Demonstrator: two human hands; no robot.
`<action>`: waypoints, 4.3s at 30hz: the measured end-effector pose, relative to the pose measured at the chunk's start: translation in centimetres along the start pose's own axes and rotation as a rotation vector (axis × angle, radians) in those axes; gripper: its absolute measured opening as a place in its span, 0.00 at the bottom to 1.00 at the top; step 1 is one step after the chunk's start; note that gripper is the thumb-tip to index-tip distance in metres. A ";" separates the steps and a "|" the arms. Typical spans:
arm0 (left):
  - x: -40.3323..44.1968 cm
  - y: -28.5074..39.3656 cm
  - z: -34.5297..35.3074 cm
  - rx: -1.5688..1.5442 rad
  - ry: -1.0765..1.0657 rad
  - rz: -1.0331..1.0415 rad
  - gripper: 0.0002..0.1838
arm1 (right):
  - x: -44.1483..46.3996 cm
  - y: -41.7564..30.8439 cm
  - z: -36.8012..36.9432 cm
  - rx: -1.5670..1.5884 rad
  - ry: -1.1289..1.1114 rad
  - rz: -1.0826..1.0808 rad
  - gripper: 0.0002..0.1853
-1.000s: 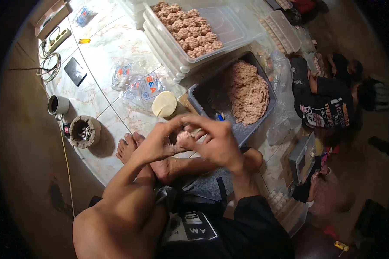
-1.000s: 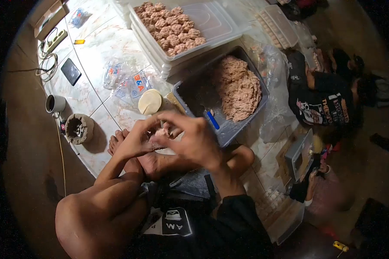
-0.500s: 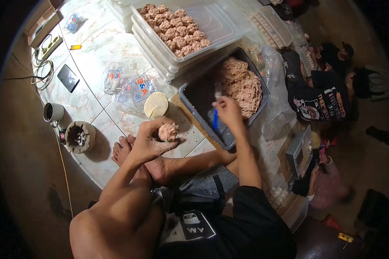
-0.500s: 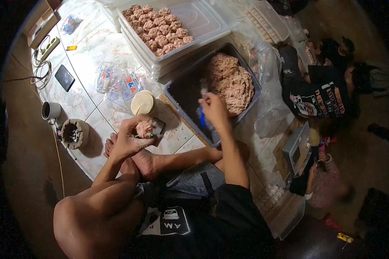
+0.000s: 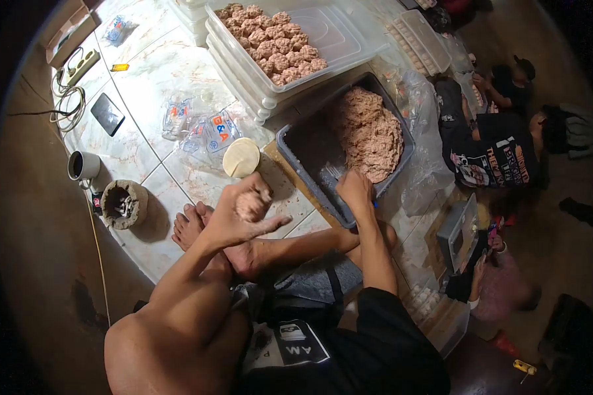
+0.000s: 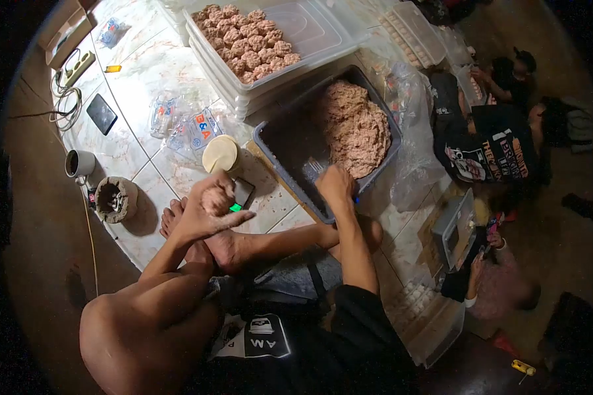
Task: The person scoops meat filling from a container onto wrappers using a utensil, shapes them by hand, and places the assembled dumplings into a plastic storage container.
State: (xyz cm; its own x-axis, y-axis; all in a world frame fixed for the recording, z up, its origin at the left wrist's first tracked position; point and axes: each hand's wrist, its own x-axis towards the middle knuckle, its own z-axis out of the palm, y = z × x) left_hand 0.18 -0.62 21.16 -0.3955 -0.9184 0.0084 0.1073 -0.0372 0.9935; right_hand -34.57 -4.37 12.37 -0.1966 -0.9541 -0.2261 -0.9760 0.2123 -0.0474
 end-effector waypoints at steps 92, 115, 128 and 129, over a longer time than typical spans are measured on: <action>-2.0 1.2 -4.1 0.010 0.428 0.147 0.13 | 29.1 -30.2 -26.2 0.594 -0.071 -0.454 0.27; 3.8 -8.2 -4.7 0.861 0.248 0.152 0.08 | 12.8 -22.7 -24.9 0.339 0.606 -0.581 0.10; 6.0 -2.3 -7.8 0.110 0.372 -0.027 0.10 | 1.9 -2.6 3.4 0.166 -0.018 -0.277 0.09; 6.4 -2.4 -8.0 -0.046 0.459 0.040 0.09 | 1.8 -2.9 2.2 0.294 -0.028 -0.328 0.07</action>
State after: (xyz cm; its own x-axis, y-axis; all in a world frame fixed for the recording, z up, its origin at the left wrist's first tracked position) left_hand 4.74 -9.54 17.92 0.0531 -0.9985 -0.0143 0.1587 -0.0057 0.9873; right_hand -31.89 -6.19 9.98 0.1255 -0.9758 -0.1793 -0.9176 -0.0455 -0.3949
